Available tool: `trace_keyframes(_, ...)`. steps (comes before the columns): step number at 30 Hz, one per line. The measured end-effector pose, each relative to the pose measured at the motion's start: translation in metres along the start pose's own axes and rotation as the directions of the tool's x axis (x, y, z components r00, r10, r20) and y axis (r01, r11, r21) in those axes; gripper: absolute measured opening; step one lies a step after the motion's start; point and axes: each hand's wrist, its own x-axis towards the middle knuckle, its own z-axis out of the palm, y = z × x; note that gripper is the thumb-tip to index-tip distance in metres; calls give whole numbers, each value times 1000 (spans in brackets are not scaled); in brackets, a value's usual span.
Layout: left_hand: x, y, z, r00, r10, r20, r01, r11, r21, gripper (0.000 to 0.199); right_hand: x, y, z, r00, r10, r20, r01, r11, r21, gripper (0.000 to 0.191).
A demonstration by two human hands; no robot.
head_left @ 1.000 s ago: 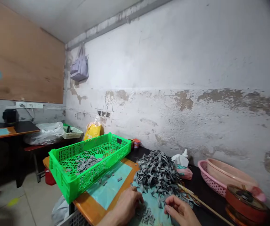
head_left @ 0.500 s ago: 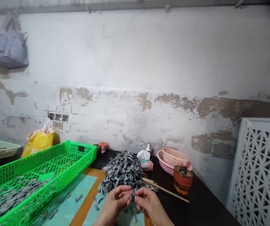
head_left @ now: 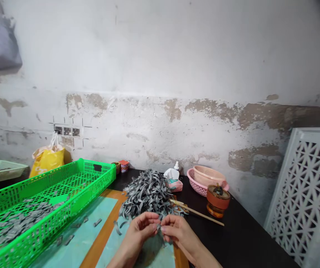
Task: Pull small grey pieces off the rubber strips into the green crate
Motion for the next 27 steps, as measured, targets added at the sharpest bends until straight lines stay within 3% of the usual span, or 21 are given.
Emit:
trace_keyframes(6,-3,-3,-2,998,-41,54,44,998,-52,29,2,7,-5,998,59,31,-61,997,44,22)
trace_keyframes(12,-4,-1,1,996,35,77,-35,999,-13,26,2,10,-9,993,110,47,-111,993,28,18)
trace_keyframes(27,-6,4,6,995,13,101,-18,999,50,31,6,13,-17,986,165,32,-162,983,-86,24)
